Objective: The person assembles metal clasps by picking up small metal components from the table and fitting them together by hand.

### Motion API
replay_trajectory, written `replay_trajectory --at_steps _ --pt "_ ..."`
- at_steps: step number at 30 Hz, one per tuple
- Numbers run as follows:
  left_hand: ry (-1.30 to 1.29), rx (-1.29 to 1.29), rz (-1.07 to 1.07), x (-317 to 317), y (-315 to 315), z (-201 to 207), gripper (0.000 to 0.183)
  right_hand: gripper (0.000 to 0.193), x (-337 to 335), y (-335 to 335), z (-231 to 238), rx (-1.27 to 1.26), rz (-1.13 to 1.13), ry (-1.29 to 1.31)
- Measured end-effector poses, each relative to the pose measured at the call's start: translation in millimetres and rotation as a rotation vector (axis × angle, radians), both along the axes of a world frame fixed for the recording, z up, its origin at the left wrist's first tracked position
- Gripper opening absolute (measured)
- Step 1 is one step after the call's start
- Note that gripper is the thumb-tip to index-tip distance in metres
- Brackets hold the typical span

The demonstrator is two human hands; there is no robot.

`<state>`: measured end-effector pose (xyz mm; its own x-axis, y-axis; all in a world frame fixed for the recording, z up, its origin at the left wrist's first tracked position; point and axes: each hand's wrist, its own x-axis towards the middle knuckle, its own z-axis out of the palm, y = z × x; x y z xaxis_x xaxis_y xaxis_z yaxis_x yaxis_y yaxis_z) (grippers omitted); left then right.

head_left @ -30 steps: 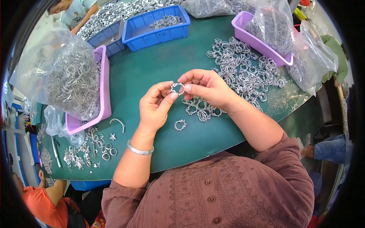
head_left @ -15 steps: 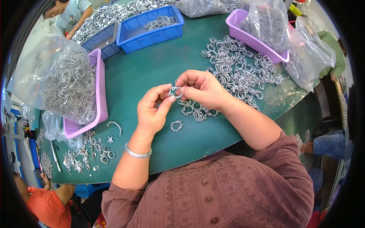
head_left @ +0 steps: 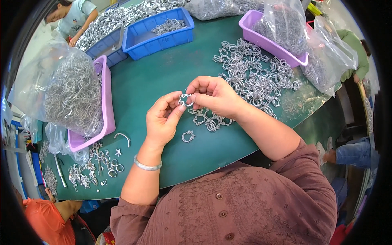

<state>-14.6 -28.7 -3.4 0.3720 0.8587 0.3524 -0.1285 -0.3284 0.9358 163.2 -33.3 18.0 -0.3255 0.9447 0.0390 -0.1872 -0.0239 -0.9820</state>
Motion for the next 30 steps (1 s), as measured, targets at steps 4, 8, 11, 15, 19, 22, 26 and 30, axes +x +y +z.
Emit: replay_trajectory --at_steps 4,8,11,15,19,22,26,30 --pt "-0.007 -0.01 0.007 -0.1 -0.1 -0.2 0.031 0.012 -0.7 0.3 1.4 -0.048 -0.019 0.025" --pt "-0.02 -0.028 -0.005 -1.1 -0.1 0.2 0.03 0.012 -0.1 -0.9 3.5 -0.059 -0.001 0.05" --pt "-0.022 -0.027 -0.006 -2.3 -0.1 0.5 0.029 0.013 -0.2 -1.8 3.5 -0.049 0.01 0.067" --pt "-0.045 -0.043 -0.011 -2.3 -0.5 0.8 0.029 0.013 -0.2 -1.0 0.7 -0.027 0.024 0.078" --pt "-0.041 -0.031 -0.025 -4.9 -0.1 0.7 0.03 0.013 -0.5 -1.3 -0.1 0.017 0.029 0.089" --pt "-0.066 -0.055 -0.049 -6.6 0.0 0.5 0.031 0.014 -1.1 -2.7 0.6 0.07 0.037 0.082" --pt "-0.1 -0.062 -0.074 -6.4 -0.3 1.9 0.033 0.014 -1.6 -3.1 -1.5 0.155 0.012 0.047" --pt "-0.112 -0.07 -0.081 -6.2 -0.5 2.9 0.033 0.014 -2.8 -4.2 -0.1 0.187 0.019 0.056"
